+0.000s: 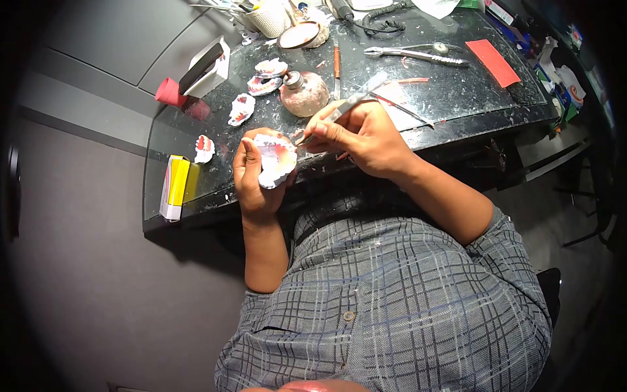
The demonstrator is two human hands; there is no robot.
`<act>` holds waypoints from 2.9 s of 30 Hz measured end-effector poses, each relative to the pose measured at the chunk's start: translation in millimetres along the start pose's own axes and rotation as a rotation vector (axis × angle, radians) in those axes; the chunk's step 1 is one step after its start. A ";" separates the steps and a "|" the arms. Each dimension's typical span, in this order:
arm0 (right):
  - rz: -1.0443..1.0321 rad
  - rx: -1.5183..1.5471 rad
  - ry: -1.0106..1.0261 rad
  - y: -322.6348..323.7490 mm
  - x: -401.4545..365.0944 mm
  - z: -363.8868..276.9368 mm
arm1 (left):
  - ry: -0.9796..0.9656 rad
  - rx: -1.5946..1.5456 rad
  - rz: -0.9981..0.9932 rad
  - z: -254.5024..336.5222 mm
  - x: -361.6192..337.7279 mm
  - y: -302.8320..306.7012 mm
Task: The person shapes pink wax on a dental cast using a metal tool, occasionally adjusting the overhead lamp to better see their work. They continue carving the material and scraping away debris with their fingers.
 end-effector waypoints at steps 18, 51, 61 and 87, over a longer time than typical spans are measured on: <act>0.074 -0.916 0.917 -38.5 -39.9 -59.9 | -0.196 -0.164 -0.107 11.9 -14.0 -9.8; 0.161 -0.898 0.850 -28.4 -35.0 -60.2 | -0.192 -0.171 -0.092 6.8 -12.5 -4.1; 0.001 -0.882 0.909 -35.9 -36.4 -54.8 | -0.190 -0.201 -0.067 3.1 -11.8 2.3; 0.036 -0.860 0.831 -36.5 -32.8 -55.4 | -0.200 -0.172 -0.090 4.6 -13.9 -0.9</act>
Point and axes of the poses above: each hand's wrist, its own x-axis towards the middle knuckle, its own y-axis out of the back of the hand, z = x × y, the point moved 10 cm from there along x, towards the middle knuckle, and after that the axes turned 3 degrees about z, right-handed, at the moved point
